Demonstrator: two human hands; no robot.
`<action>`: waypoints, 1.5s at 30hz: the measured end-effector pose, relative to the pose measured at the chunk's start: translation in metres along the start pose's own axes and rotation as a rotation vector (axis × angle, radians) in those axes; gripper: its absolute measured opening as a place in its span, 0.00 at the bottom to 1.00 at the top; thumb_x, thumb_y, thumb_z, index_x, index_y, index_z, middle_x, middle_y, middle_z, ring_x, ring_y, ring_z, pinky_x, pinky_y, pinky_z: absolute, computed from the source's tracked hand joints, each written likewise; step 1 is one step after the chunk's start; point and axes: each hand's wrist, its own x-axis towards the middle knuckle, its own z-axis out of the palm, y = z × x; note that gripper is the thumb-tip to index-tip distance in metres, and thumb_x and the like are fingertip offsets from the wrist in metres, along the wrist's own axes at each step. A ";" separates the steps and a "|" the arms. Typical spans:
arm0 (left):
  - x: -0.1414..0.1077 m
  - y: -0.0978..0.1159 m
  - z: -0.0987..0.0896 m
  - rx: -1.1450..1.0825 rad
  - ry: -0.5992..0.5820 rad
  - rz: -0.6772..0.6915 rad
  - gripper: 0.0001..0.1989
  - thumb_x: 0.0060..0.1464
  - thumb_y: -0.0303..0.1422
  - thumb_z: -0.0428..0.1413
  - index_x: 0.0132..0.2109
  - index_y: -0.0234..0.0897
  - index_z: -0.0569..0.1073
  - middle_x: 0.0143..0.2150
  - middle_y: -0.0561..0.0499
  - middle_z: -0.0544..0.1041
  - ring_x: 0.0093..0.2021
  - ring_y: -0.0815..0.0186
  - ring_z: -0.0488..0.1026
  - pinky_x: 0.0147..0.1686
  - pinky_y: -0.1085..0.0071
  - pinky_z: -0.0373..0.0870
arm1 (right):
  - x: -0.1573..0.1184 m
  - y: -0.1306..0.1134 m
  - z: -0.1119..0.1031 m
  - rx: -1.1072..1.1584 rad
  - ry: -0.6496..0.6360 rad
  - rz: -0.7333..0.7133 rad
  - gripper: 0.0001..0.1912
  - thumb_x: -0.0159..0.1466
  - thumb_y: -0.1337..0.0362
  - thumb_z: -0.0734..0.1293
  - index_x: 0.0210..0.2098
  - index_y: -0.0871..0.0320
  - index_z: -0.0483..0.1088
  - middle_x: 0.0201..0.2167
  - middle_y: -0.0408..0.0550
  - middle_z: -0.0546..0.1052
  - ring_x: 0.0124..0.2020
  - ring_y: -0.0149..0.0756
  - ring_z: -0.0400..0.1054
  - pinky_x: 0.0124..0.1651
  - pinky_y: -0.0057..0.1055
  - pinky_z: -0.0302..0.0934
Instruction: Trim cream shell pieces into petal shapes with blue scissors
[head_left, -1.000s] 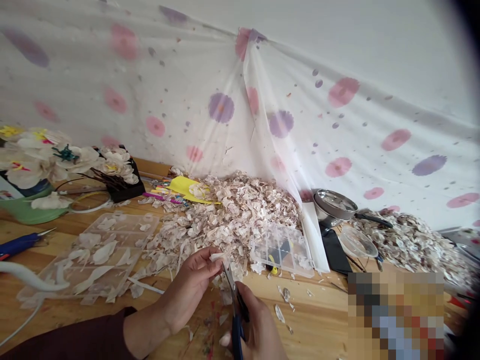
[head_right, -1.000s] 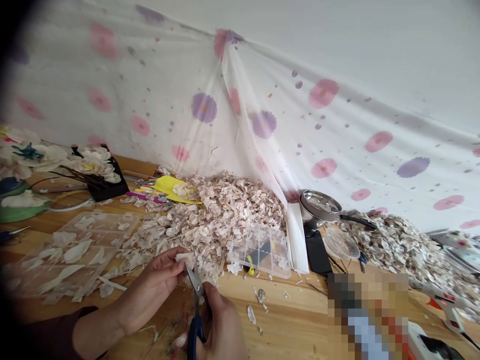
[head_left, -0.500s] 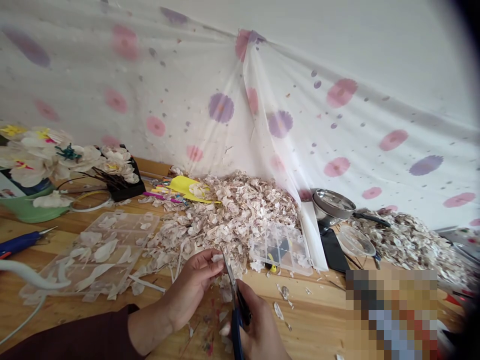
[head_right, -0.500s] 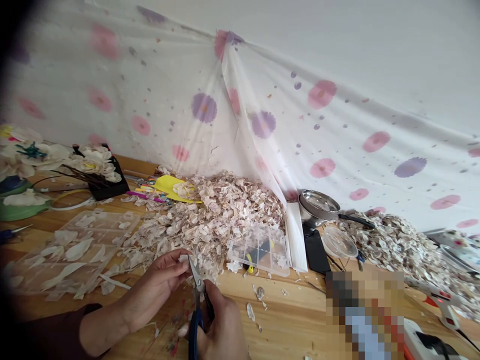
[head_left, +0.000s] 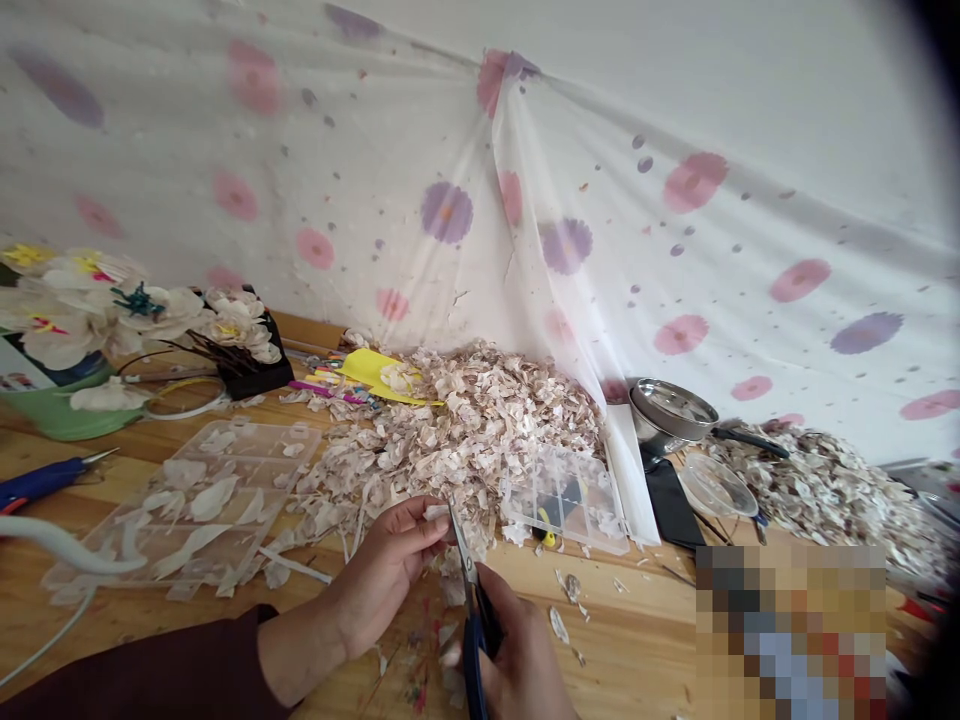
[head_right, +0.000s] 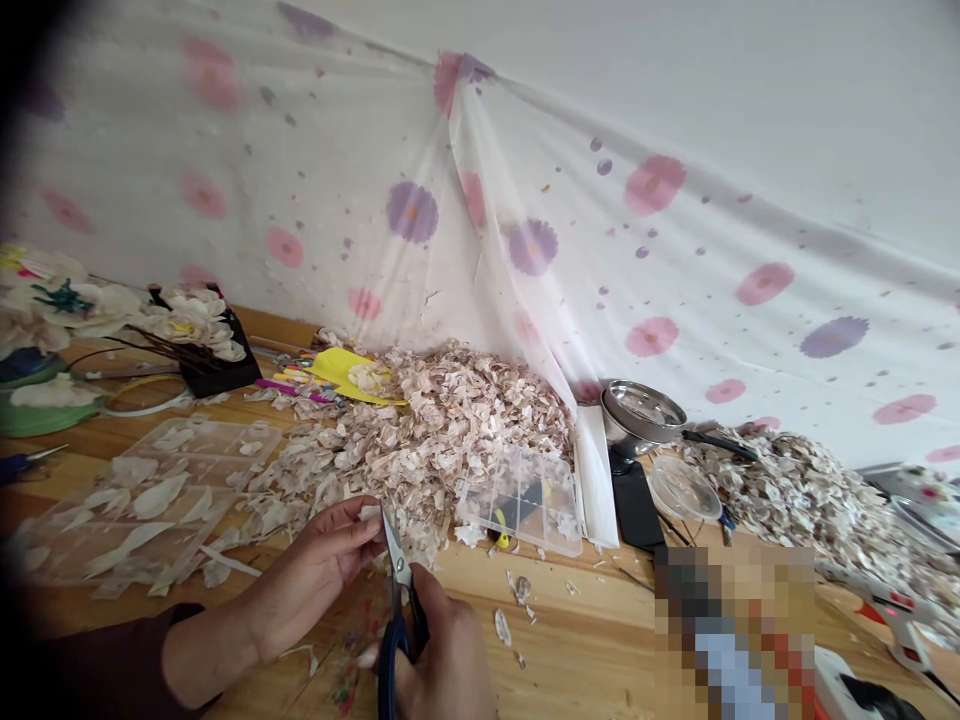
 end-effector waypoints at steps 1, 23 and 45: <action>0.000 0.000 0.000 0.000 -0.004 -0.002 0.09 0.43 0.34 0.68 0.32 0.37 0.79 0.29 0.53 0.77 0.33 0.68 0.71 0.39 0.73 0.67 | 0.000 0.000 0.000 0.006 0.003 -0.001 0.17 0.60 0.57 0.68 0.46 0.58 0.73 0.21 0.39 0.72 0.21 0.31 0.60 0.28 0.23 0.60; -0.007 -0.008 0.003 -0.070 -0.032 -0.141 0.08 0.45 0.31 0.68 0.29 0.36 0.75 0.26 0.55 0.73 0.28 0.70 0.69 0.31 0.74 0.67 | 0.004 0.004 0.003 0.225 0.214 -0.012 0.15 0.58 0.59 0.70 0.43 0.57 0.72 0.27 0.40 0.74 0.27 0.32 0.65 0.33 0.26 0.62; -0.014 -0.032 0.000 0.125 -0.054 -0.271 0.13 0.43 0.39 0.69 0.30 0.36 0.78 0.32 0.50 0.77 0.37 0.65 0.71 0.41 0.71 0.67 | 0.012 -0.007 0.003 0.684 0.296 0.130 0.21 0.44 0.68 0.78 0.35 0.56 0.70 0.21 0.36 0.74 0.22 0.26 0.65 0.26 0.22 0.59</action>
